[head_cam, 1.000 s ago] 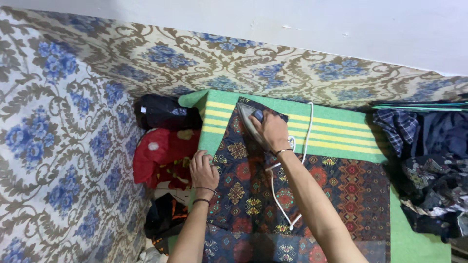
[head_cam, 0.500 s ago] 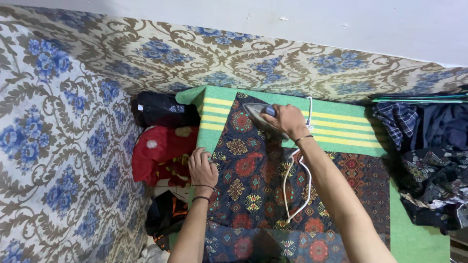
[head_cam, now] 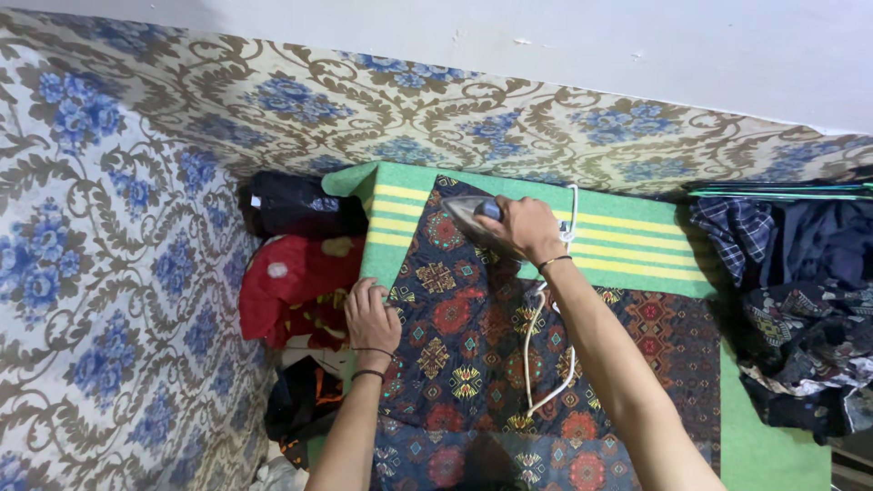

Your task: The person irons a patterned shirt laid out on a green ironing board. They use a handheld iron to smooth the fabric, moving it across the shirt and adjusting the garment with their hands.

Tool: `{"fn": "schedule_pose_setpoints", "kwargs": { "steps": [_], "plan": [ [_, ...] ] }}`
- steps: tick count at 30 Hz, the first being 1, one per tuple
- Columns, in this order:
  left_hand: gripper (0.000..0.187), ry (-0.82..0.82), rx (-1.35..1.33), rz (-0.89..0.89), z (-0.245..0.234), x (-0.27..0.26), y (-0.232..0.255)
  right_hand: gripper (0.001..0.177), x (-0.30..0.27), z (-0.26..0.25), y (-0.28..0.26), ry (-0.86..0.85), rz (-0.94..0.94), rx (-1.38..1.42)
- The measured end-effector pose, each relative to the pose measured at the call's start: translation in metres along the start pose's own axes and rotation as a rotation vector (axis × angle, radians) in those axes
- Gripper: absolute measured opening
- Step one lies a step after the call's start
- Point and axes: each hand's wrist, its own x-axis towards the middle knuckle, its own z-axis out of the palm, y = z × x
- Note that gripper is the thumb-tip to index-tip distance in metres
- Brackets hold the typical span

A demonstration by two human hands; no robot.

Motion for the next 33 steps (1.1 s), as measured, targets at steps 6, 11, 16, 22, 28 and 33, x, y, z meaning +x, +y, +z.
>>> {"fn": "schedule_pose_setpoints", "kwargs": {
  "steps": [6,11,16,22,28,33],
  "plan": [
    [0.017,-0.003,0.001,0.004,0.0,0.0,0.0,0.058,0.003,-0.005,0.002,0.057,0.228,0.087],
    [0.016,-0.037,0.036,-0.009,-0.001,0.002,0.001,0.055,0.002,-0.009,0.003,-0.053,0.053,0.074],
    [0.019,-0.035,-0.007,-0.011,-0.003,0.001,0.002,0.057,0.008,-0.004,0.001,0.049,0.163,0.078],
    [0.02,-0.019,-0.005,0.001,-0.004,0.001,0.002,0.06,0.008,-0.001,0.004,-0.085,0.135,0.072],
    [0.021,0.0,-0.007,0.001,-0.002,0.002,0.0,0.063,0.011,0.003,0.006,-0.11,-0.19,-0.107],
    [0.023,-0.017,-0.01,0.005,-0.003,-0.003,0.001,0.062,0.019,0.013,0.001,-0.05,0.062,-0.041]
  ]
}}
